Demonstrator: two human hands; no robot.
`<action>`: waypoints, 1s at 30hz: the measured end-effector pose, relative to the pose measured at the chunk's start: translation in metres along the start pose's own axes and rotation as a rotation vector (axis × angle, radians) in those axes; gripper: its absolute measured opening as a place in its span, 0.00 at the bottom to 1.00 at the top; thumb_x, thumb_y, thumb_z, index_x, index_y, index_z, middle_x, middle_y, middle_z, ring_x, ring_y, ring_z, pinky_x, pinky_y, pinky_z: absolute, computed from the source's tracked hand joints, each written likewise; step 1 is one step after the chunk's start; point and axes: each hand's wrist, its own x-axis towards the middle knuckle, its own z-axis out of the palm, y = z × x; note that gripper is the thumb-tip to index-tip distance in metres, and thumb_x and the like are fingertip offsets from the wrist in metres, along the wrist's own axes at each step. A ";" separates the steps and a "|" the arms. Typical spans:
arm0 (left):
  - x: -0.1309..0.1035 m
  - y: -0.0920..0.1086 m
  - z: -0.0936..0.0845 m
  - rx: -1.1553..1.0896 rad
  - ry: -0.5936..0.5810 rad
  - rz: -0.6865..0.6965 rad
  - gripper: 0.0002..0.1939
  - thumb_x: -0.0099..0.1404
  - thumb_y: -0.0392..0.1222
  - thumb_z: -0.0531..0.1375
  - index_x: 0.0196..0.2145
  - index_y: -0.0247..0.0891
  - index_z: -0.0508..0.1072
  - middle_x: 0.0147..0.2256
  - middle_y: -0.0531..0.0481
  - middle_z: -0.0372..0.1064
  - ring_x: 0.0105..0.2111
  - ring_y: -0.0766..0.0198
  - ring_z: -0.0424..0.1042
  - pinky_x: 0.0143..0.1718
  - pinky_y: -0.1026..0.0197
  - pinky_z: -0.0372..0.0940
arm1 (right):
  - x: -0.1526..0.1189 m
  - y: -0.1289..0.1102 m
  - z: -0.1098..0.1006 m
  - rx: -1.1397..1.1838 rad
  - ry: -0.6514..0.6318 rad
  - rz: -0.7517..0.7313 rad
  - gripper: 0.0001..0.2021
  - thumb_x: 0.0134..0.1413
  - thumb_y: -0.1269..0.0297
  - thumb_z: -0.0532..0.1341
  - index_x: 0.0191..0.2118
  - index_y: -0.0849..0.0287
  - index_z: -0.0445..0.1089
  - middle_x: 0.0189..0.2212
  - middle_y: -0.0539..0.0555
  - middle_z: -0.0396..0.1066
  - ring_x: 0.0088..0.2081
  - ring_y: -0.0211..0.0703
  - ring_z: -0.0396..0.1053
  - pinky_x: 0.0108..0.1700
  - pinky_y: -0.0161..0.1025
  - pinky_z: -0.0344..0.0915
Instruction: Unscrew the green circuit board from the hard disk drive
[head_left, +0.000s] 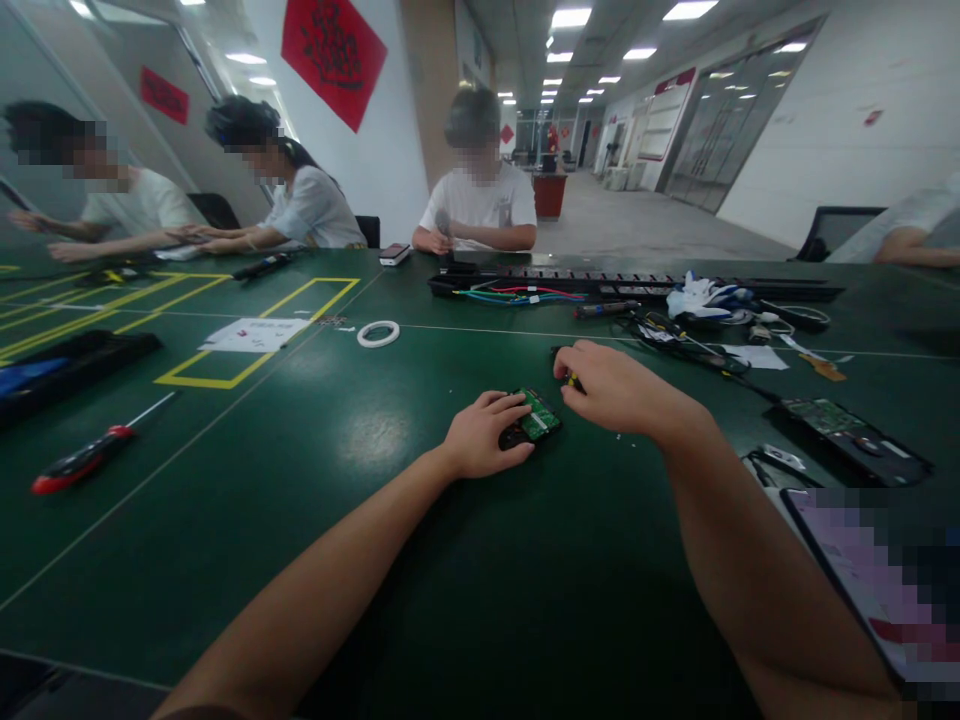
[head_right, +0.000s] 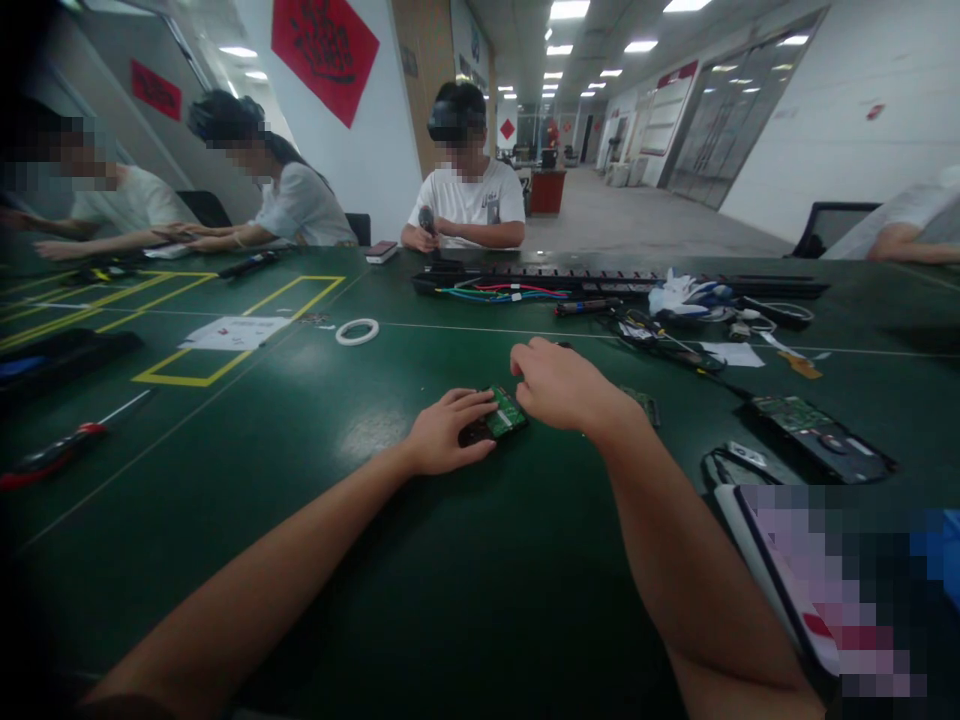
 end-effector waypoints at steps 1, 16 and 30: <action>0.000 0.000 0.000 -0.001 0.000 -0.002 0.36 0.66 0.61 0.63 0.68 0.47 0.66 0.68 0.49 0.64 0.66 0.44 0.60 0.66 0.41 0.63 | -0.001 0.000 0.000 0.014 -0.001 -0.003 0.08 0.59 0.70 0.57 0.44 0.58 0.69 0.45 0.61 0.73 0.44 0.49 0.71 0.46 0.42 0.62; 0.000 0.002 -0.003 0.007 -0.019 0.004 0.36 0.68 0.62 0.61 0.68 0.45 0.67 0.69 0.49 0.62 0.67 0.44 0.59 0.66 0.41 0.62 | -0.009 0.002 -0.002 0.048 -0.036 0.025 0.07 0.62 0.69 0.55 0.44 0.59 0.68 0.44 0.61 0.71 0.44 0.50 0.69 0.48 0.45 0.62; 0.000 0.000 -0.003 0.004 -0.022 -0.006 0.36 0.67 0.62 0.61 0.68 0.46 0.67 0.69 0.50 0.63 0.67 0.44 0.59 0.66 0.40 0.63 | -0.011 -0.001 -0.006 0.058 -0.039 0.015 0.07 0.63 0.70 0.54 0.44 0.58 0.67 0.46 0.62 0.71 0.44 0.51 0.69 0.48 0.45 0.63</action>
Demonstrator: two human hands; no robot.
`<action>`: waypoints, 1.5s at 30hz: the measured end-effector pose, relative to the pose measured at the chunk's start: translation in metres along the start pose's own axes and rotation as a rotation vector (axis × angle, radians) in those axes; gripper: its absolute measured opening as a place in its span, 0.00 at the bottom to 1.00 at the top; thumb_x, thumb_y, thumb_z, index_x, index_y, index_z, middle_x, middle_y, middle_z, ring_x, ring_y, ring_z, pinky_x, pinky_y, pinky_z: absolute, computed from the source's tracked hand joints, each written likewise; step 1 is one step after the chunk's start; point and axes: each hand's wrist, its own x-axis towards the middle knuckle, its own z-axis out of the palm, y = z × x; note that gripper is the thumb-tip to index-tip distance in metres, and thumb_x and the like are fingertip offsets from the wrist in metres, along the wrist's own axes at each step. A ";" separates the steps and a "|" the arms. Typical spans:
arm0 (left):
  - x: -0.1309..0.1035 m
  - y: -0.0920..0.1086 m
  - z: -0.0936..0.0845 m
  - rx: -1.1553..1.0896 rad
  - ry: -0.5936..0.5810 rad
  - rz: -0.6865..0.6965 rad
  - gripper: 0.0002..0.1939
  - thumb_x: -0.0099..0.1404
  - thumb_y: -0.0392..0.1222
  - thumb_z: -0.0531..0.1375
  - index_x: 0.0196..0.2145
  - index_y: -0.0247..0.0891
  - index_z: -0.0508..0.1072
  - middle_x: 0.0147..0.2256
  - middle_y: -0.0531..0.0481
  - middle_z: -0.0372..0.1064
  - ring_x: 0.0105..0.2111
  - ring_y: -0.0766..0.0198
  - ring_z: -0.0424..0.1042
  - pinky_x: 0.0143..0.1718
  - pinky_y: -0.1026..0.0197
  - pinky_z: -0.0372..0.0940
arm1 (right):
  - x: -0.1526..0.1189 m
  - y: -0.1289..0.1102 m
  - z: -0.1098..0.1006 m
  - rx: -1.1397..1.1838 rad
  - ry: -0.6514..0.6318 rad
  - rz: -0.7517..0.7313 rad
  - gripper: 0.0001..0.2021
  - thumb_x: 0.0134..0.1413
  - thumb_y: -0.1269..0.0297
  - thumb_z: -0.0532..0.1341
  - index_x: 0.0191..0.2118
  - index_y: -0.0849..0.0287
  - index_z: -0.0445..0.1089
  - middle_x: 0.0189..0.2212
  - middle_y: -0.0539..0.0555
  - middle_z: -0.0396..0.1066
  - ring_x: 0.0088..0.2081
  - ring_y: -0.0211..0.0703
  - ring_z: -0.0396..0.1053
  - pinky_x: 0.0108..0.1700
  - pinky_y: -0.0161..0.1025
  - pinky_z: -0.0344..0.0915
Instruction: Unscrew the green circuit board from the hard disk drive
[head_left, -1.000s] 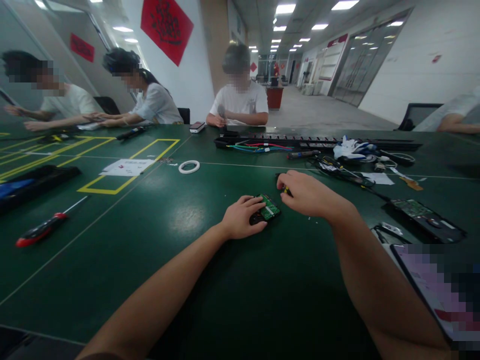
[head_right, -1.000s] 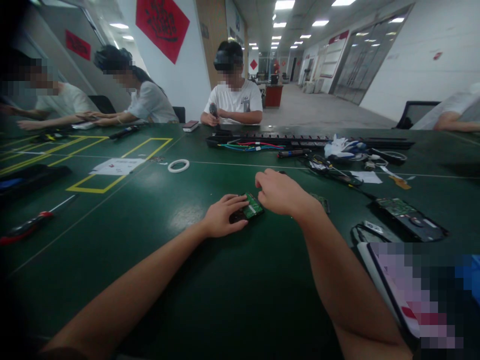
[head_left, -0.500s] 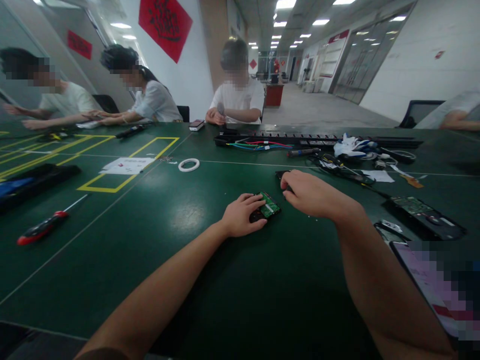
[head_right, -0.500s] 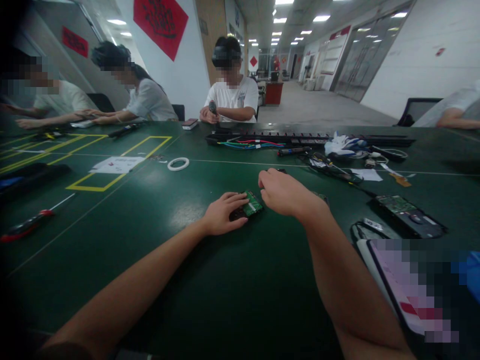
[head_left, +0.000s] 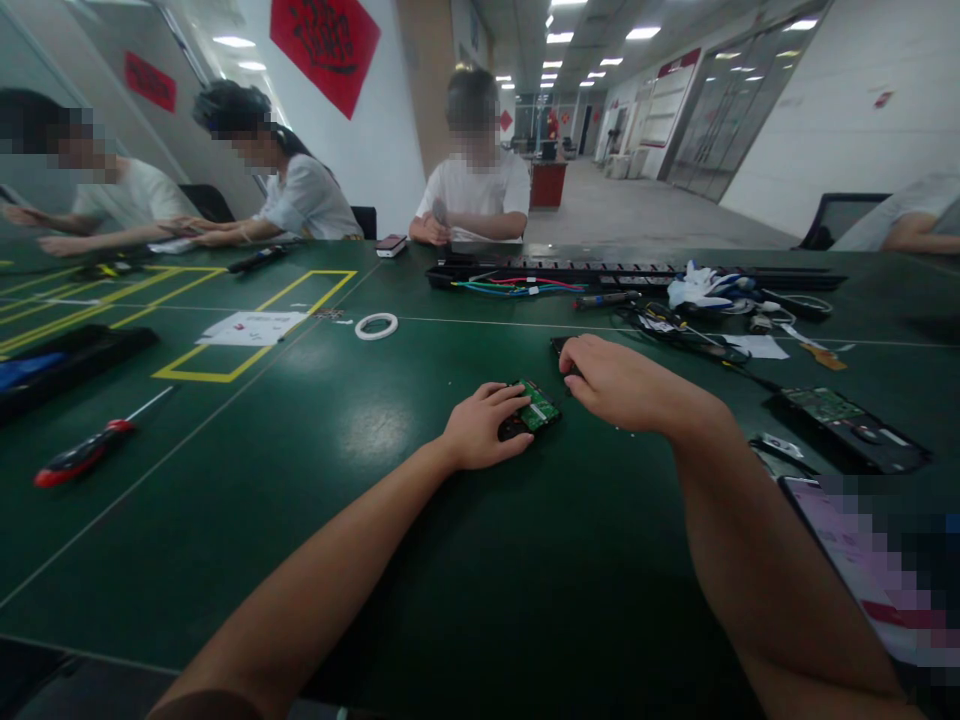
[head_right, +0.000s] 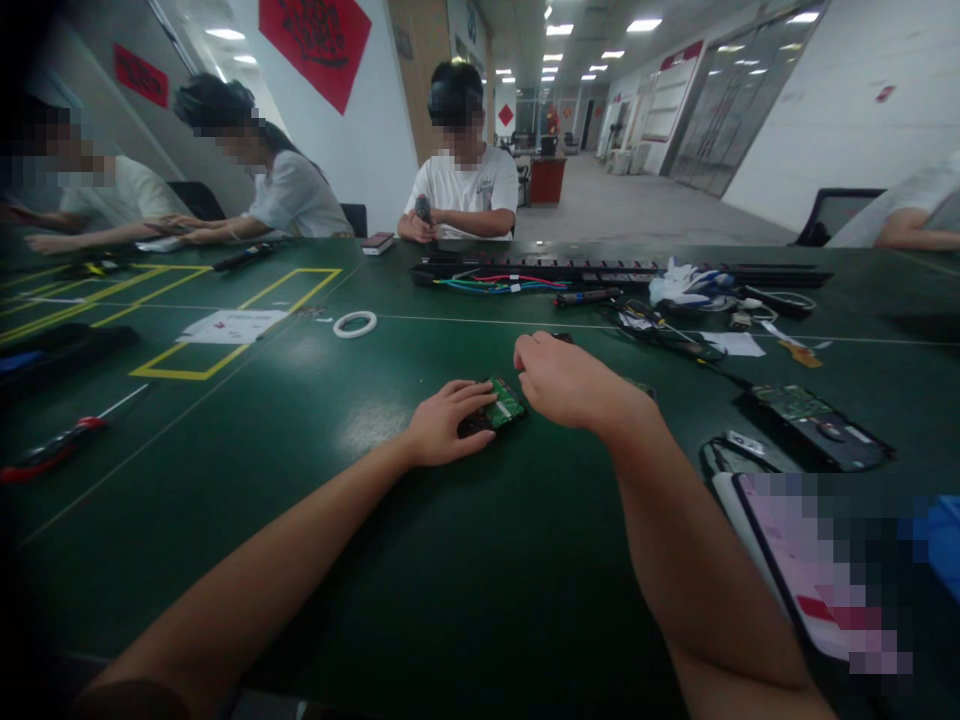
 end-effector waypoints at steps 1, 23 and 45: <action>0.000 0.000 0.000 0.000 -0.001 0.000 0.36 0.68 0.62 0.61 0.68 0.46 0.67 0.69 0.50 0.62 0.67 0.44 0.59 0.66 0.40 0.63 | 0.000 0.000 0.000 0.007 -0.002 0.001 0.09 0.62 0.71 0.54 0.45 0.58 0.67 0.47 0.62 0.70 0.44 0.51 0.69 0.48 0.45 0.63; 0.000 0.001 -0.001 -0.008 0.008 0.003 0.36 0.67 0.62 0.61 0.68 0.45 0.67 0.68 0.48 0.64 0.67 0.43 0.60 0.66 0.41 0.63 | 0.005 0.000 0.005 0.003 0.038 -0.051 0.07 0.61 0.69 0.56 0.43 0.58 0.68 0.44 0.60 0.73 0.43 0.50 0.69 0.46 0.44 0.62; 0.000 -0.002 0.003 0.004 0.025 0.015 0.35 0.68 0.62 0.61 0.67 0.46 0.67 0.68 0.49 0.63 0.67 0.45 0.60 0.66 0.41 0.63 | 0.007 0.015 0.004 0.064 0.020 -0.113 0.06 0.56 0.69 0.62 0.41 0.57 0.70 0.42 0.59 0.74 0.43 0.50 0.70 0.45 0.43 0.63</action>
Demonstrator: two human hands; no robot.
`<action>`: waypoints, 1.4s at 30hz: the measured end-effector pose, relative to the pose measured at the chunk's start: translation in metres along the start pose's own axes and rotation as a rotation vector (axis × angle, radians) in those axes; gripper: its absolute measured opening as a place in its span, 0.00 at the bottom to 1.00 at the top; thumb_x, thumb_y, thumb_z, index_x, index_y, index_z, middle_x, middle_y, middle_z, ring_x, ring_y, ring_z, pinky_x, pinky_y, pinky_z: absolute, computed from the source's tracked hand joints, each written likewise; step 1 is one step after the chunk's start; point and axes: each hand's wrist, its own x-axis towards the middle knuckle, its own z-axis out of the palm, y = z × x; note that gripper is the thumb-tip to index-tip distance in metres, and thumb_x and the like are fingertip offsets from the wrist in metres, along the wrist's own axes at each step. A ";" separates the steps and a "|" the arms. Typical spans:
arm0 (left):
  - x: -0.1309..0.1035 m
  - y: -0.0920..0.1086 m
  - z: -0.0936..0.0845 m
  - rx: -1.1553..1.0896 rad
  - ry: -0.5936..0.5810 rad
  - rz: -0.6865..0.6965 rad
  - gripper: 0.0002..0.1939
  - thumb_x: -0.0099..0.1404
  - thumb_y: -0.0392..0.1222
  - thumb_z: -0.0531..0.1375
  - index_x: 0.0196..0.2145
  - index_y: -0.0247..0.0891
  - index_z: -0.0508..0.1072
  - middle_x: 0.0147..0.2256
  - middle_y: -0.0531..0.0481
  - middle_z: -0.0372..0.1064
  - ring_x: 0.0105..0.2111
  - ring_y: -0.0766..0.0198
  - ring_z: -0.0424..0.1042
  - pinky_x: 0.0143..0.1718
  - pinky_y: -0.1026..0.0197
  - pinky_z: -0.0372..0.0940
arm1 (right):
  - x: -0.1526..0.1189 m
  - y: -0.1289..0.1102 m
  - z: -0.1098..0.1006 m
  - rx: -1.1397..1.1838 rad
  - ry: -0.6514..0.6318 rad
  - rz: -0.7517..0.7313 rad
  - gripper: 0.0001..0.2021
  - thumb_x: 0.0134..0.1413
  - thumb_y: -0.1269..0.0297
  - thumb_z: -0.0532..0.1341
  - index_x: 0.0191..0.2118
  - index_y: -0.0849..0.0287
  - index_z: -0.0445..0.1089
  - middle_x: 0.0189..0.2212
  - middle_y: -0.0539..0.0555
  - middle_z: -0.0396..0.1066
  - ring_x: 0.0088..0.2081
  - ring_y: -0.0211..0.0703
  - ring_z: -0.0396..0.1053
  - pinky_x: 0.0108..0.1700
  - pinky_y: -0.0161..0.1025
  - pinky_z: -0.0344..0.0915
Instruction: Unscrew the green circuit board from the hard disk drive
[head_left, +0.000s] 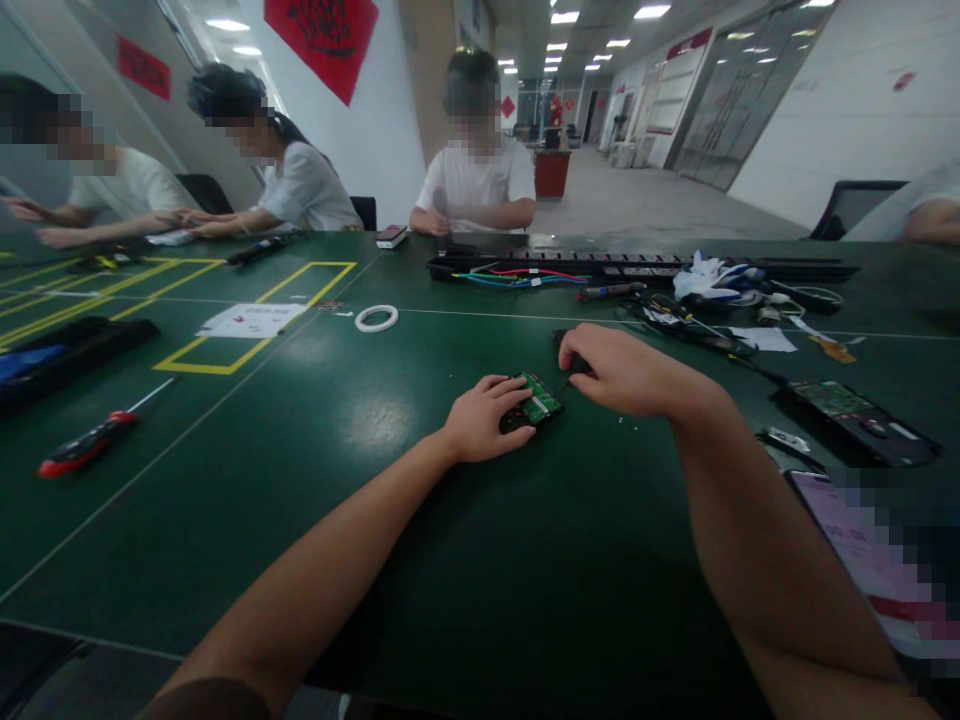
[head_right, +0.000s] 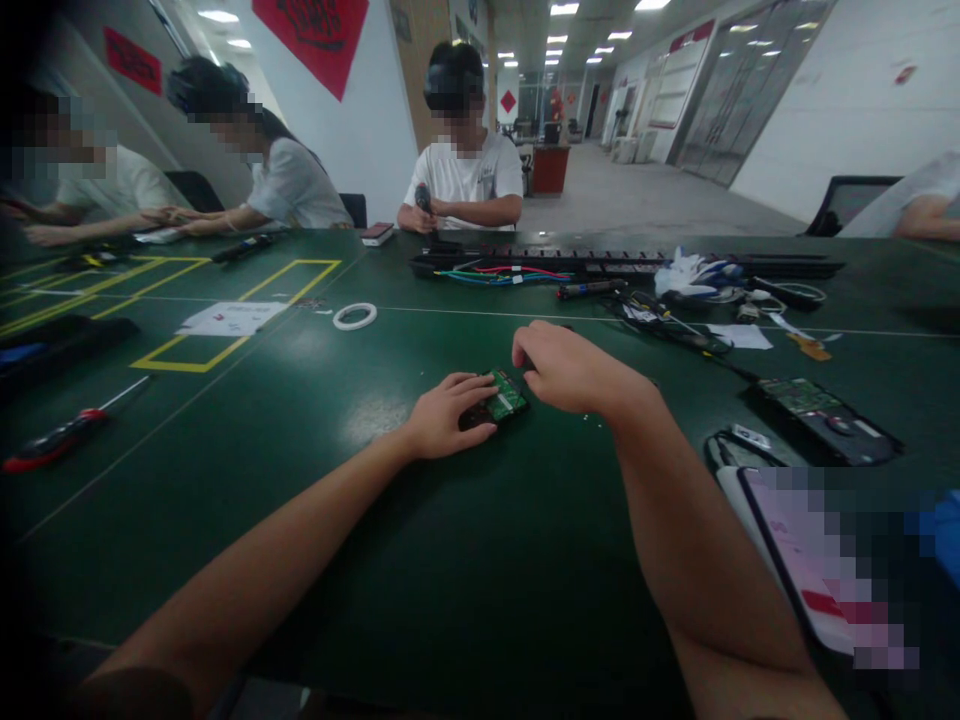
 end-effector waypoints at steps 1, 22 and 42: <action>0.000 0.000 0.000 0.001 0.000 0.001 0.35 0.68 0.62 0.61 0.67 0.45 0.67 0.68 0.49 0.63 0.67 0.45 0.60 0.66 0.41 0.63 | 0.000 0.001 0.000 0.002 0.006 -0.006 0.06 0.56 0.69 0.62 0.41 0.57 0.70 0.42 0.58 0.74 0.43 0.50 0.70 0.45 0.44 0.63; -0.001 -0.001 -0.001 0.007 -0.005 0.009 0.35 0.68 0.61 0.61 0.67 0.44 0.68 0.68 0.48 0.63 0.67 0.44 0.60 0.66 0.41 0.64 | 0.001 0.005 0.002 -0.031 0.000 0.054 0.06 0.58 0.65 0.62 0.41 0.58 0.71 0.42 0.59 0.76 0.42 0.51 0.72 0.44 0.44 0.63; -0.001 -0.001 0.000 -0.004 -0.003 0.003 0.34 0.68 0.62 0.61 0.67 0.46 0.68 0.68 0.49 0.63 0.67 0.44 0.60 0.66 0.40 0.63 | 0.002 -0.003 0.002 -0.073 0.017 0.063 0.08 0.60 0.63 0.60 0.44 0.58 0.69 0.43 0.61 0.76 0.43 0.53 0.71 0.46 0.46 0.63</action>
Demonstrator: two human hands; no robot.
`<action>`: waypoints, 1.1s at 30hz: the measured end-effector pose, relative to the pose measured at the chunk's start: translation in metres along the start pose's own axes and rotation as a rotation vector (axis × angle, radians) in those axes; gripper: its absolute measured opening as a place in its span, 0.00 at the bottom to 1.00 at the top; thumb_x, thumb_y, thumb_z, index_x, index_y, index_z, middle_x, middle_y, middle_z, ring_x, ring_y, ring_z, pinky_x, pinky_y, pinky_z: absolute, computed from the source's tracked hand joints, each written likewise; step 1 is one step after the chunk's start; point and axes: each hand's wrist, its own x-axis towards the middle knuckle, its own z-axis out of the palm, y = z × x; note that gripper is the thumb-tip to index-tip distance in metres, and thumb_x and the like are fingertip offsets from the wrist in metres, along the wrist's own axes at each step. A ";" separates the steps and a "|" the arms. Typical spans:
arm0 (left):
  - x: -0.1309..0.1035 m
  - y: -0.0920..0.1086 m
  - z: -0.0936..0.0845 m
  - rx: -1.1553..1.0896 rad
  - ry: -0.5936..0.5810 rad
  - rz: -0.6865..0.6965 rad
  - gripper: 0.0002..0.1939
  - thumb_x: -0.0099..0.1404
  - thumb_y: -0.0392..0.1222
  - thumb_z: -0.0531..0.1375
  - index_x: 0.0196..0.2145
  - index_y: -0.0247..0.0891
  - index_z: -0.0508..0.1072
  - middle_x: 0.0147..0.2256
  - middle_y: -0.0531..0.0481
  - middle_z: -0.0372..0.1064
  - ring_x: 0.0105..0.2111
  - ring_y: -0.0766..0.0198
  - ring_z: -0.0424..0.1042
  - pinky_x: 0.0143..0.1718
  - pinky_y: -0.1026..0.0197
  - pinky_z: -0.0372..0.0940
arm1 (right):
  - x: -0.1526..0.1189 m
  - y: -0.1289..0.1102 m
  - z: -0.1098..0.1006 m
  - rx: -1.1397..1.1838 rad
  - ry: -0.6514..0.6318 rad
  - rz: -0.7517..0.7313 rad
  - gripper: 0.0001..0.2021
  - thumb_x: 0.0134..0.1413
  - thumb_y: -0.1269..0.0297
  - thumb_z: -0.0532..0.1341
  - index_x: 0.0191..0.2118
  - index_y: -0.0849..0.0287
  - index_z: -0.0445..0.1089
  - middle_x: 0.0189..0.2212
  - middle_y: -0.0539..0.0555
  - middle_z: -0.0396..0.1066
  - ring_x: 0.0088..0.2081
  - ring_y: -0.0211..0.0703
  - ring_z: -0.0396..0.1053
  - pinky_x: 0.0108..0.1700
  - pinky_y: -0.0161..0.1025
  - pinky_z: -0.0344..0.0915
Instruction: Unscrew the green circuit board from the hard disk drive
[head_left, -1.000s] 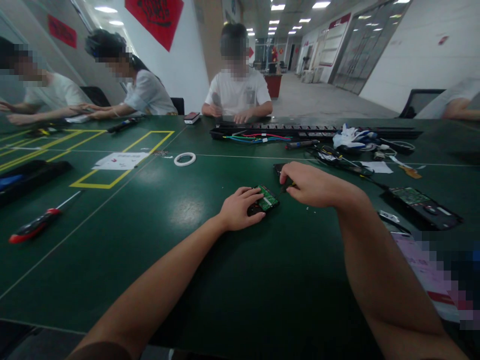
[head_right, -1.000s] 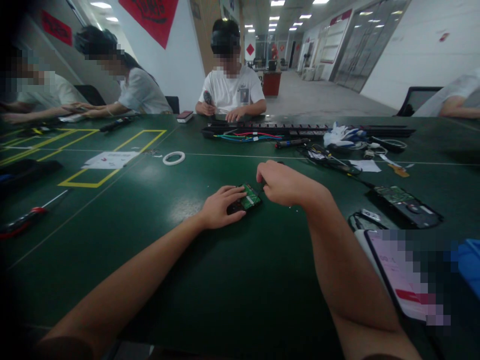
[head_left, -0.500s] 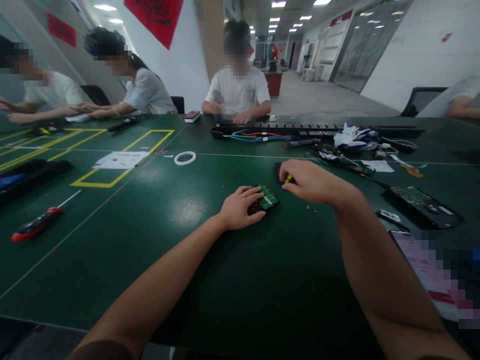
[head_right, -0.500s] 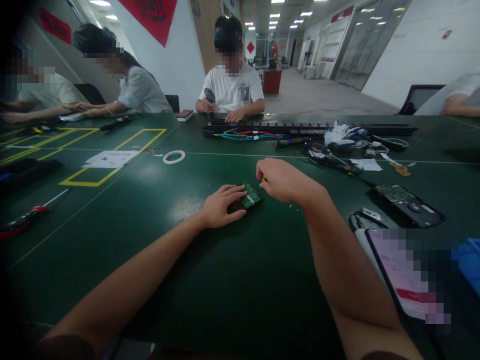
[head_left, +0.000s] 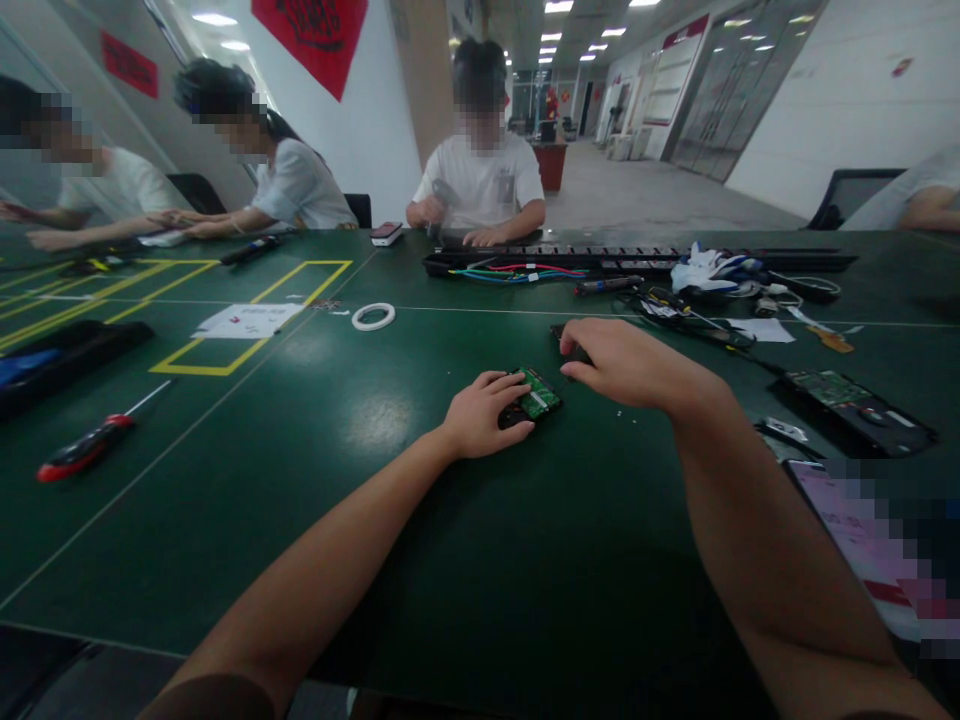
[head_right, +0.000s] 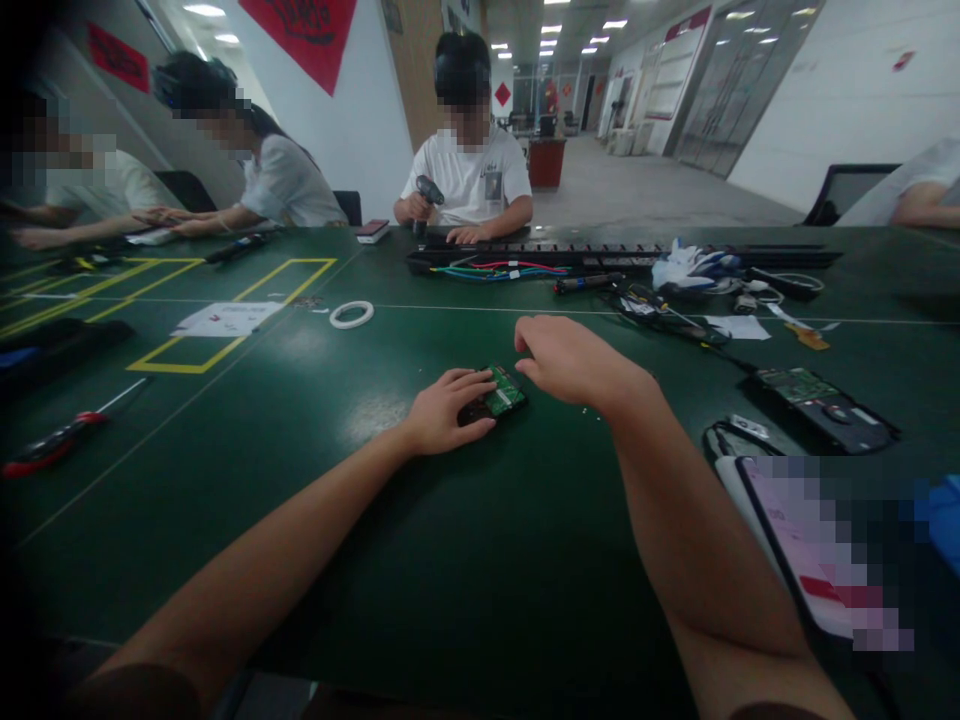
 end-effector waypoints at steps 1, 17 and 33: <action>0.000 0.000 0.000 0.000 0.000 0.000 0.34 0.68 0.62 0.61 0.67 0.46 0.67 0.69 0.49 0.62 0.67 0.44 0.60 0.66 0.40 0.63 | 0.000 0.000 0.000 -0.001 -0.004 0.008 0.08 0.60 0.63 0.60 0.44 0.58 0.69 0.43 0.61 0.76 0.43 0.53 0.71 0.46 0.46 0.63; 0.000 0.001 0.000 -0.001 -0.001 -0.004 0.35 0.68 0.62 0.60 0.67 0.46 0.67 0.68 0.49 0.63 0.67 0.44 0.59 0.66 0.40 0.63 | 0.001 -0.003 0.001 -0.002 -0.001 0.014 0.11 0.59 0.67 0.58 0.46 0.59 0.69 0.46 0.62 0.75 0.45 0.52 0.72 0.47 0.44 0.64; 0.000 0.000 -0.001 -0.006 -0.013 -0.004 0.35 0.68 0.62 0.60 0.68 0.47 0.67 0.68 0.50 0.63 0.67 0.44 0.59 0.66 0.39 0.63 | -0.002 -0.006 -0.006 -0.047 -0.037 0.075 0.07 0.61 0.62 0.61 0.43 0.57 0.71 0.41 0.60 0.79 0.42 0.53 0.74 0.41 0.44 0.63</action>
